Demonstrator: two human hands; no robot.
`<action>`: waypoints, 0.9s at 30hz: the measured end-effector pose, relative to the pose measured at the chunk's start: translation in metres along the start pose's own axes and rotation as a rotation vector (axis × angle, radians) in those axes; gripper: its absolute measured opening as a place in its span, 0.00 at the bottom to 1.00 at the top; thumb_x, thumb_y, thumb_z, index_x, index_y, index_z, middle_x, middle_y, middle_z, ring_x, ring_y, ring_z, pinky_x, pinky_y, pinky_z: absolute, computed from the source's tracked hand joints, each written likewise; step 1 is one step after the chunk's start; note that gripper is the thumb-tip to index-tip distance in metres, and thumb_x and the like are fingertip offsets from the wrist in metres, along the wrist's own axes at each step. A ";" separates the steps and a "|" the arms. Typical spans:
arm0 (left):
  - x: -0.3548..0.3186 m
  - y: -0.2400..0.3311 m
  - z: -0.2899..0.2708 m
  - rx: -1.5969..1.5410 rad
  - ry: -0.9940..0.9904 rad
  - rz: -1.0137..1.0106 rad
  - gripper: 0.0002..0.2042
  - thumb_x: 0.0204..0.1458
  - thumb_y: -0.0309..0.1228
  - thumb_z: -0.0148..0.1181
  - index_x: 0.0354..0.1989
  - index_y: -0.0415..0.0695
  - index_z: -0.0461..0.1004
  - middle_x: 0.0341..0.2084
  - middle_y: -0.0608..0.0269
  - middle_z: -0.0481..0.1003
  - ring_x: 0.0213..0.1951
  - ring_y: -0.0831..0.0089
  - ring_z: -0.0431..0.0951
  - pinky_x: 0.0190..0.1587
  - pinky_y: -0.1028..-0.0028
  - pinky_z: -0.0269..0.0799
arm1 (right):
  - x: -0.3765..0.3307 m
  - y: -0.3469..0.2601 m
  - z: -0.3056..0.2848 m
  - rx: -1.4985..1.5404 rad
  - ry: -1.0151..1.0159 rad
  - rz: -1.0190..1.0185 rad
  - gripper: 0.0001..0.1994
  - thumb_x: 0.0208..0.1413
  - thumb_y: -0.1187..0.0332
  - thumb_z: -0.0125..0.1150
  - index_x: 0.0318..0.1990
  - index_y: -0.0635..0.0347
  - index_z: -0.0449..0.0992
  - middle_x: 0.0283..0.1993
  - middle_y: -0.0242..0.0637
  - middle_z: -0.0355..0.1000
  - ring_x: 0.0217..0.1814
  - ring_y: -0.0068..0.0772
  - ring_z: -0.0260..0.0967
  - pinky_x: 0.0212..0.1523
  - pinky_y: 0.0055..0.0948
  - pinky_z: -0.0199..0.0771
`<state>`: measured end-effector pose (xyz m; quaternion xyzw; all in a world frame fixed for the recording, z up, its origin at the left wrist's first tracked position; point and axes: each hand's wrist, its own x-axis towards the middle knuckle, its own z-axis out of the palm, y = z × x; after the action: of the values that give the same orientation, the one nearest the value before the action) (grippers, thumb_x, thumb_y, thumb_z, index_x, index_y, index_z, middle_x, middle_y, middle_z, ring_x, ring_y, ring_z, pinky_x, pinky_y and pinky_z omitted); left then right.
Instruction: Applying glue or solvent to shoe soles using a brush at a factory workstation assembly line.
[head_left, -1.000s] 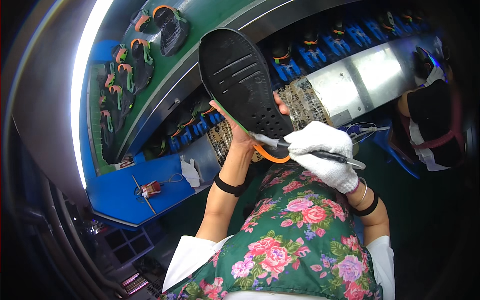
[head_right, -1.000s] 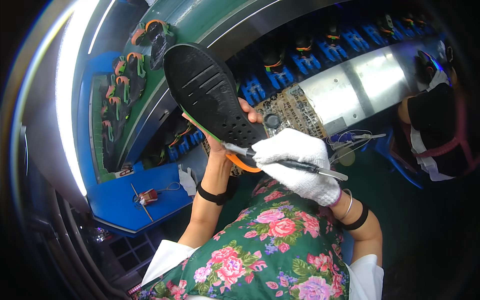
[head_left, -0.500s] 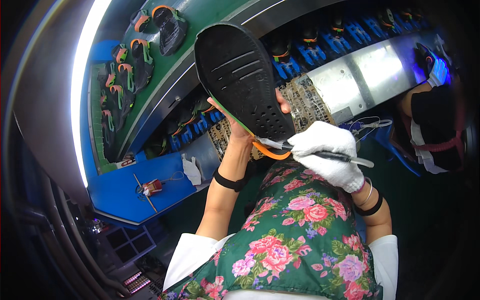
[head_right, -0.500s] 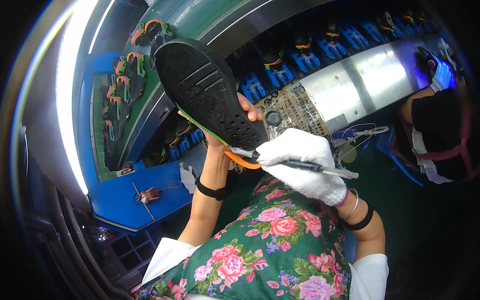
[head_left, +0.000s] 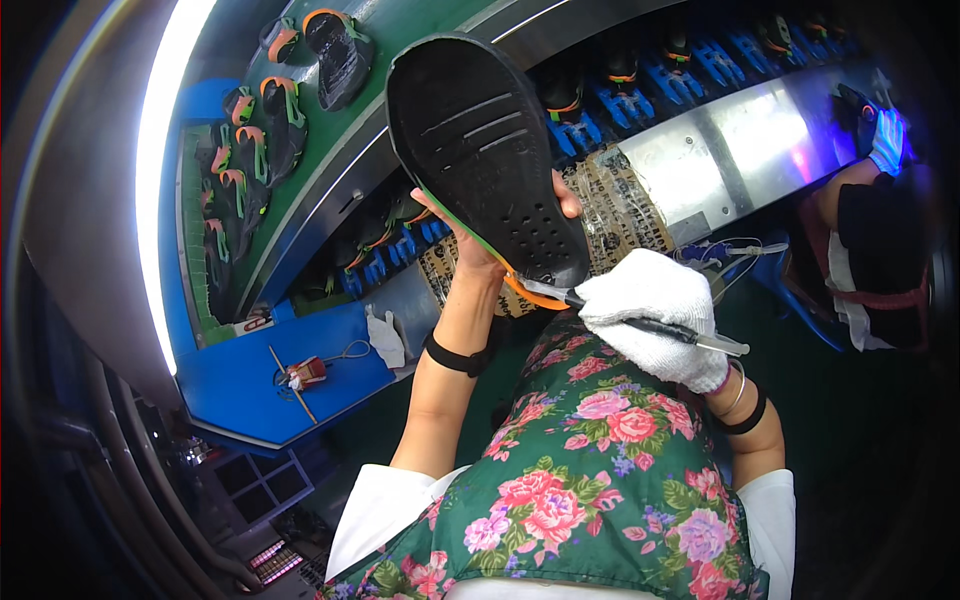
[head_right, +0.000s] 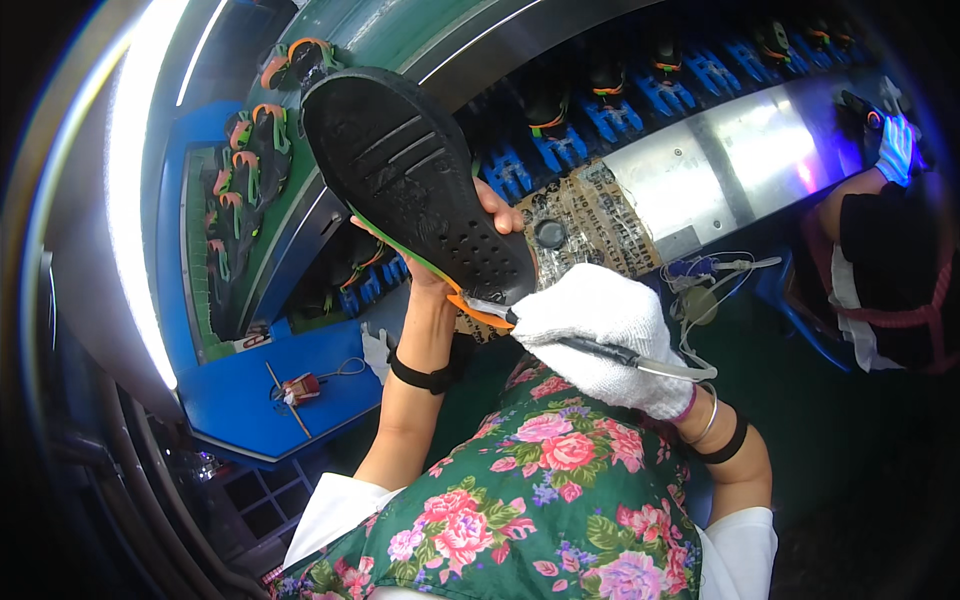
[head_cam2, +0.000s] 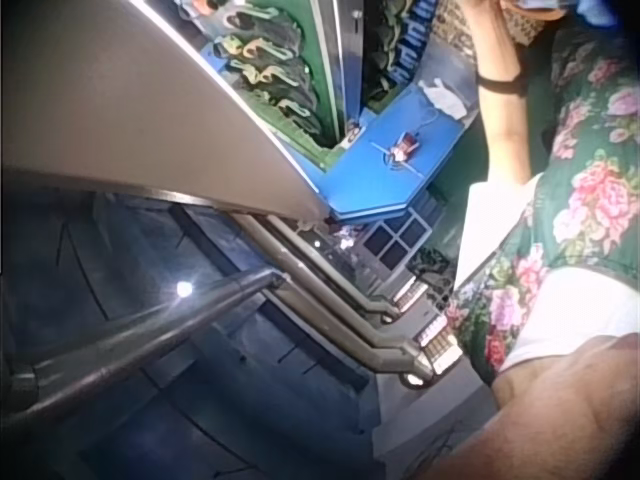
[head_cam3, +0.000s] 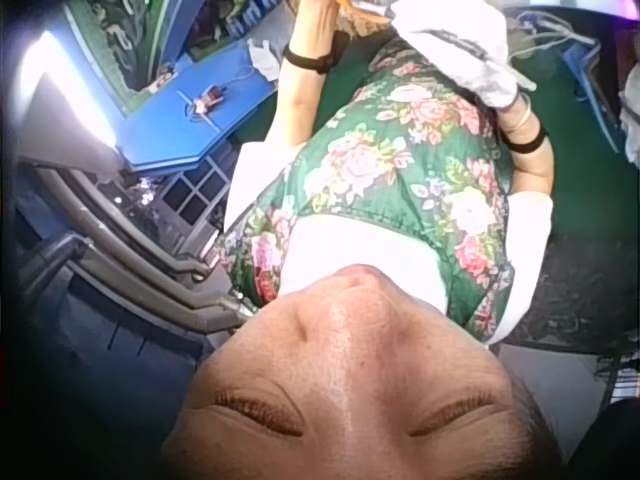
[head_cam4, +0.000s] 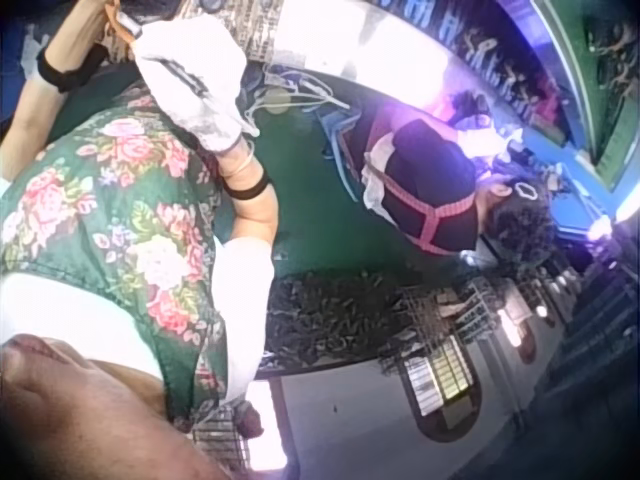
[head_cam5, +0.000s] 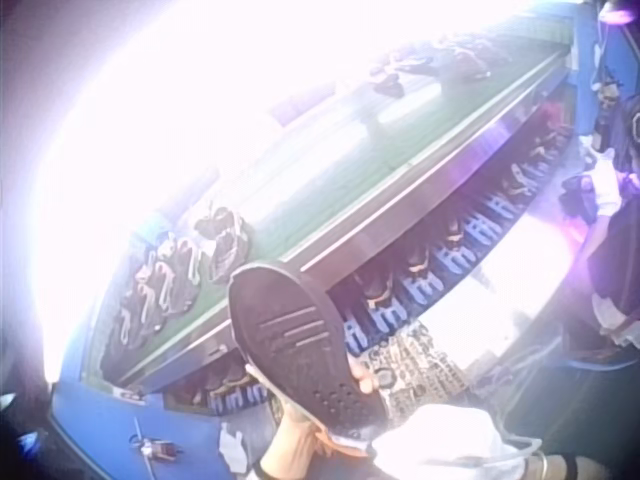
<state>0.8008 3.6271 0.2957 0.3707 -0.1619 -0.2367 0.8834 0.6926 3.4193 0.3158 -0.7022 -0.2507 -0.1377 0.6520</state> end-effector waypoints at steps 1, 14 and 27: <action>0.000 0.001 0.000 -0.011 0.006 0.007 0.57 0.38 0.86 0.38 0.46 0.33 0.72 0.36 0.49 0.76 0.39 0.56 0.79 0.50 0.57 0.75 | 0.000 -0.002 0.002 -0.003 0.020 0.003 0.09 0.43 0.76 0.74 0.35 0.59 0.84 0.37 0.41 0.82 0.36 0.40 0.80 0.38 0.34 0.79; 0.004 -0.011 -0.012 -0.063 0.003 -0.006 0.63 0.33 0.88 0.31 0.63 0.39 0.64 0.40 0.47 0.77 0.40 0.56 0.80 0.44 0.59 0.79 | -0.004 -0.003 0.010 -0.032 0.131 -0.002 0.08 0.41 0.79 0.73 0.31 0.60 0.83 0.37 0.43 0.82 0.35 0.39 0.79 0.38 0.33 0.78; 0.015 -0.007 -0.001 -0.125 0.000 -0.068 0.61 0.32 0.88 0.37 0.48 0.34 0.73 0.37 0.49 0.76 0.40 0.56 0.76 0.49 0.56 0.72 | -0.007 0.001 0.002 -0.115 0.166 0.044 0.10 0.44 0.80 0.72 0.36 0.60 0.83 0.37 0.41 0.81 0.37 0.39 0.80 0.39 0.33 0.79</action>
<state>0.8117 3.6156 0.2911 0.3201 -0.1343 -0.2763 0.8962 0.6874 3.4203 0.3113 -0.7300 -0.1720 -0.1955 0.6320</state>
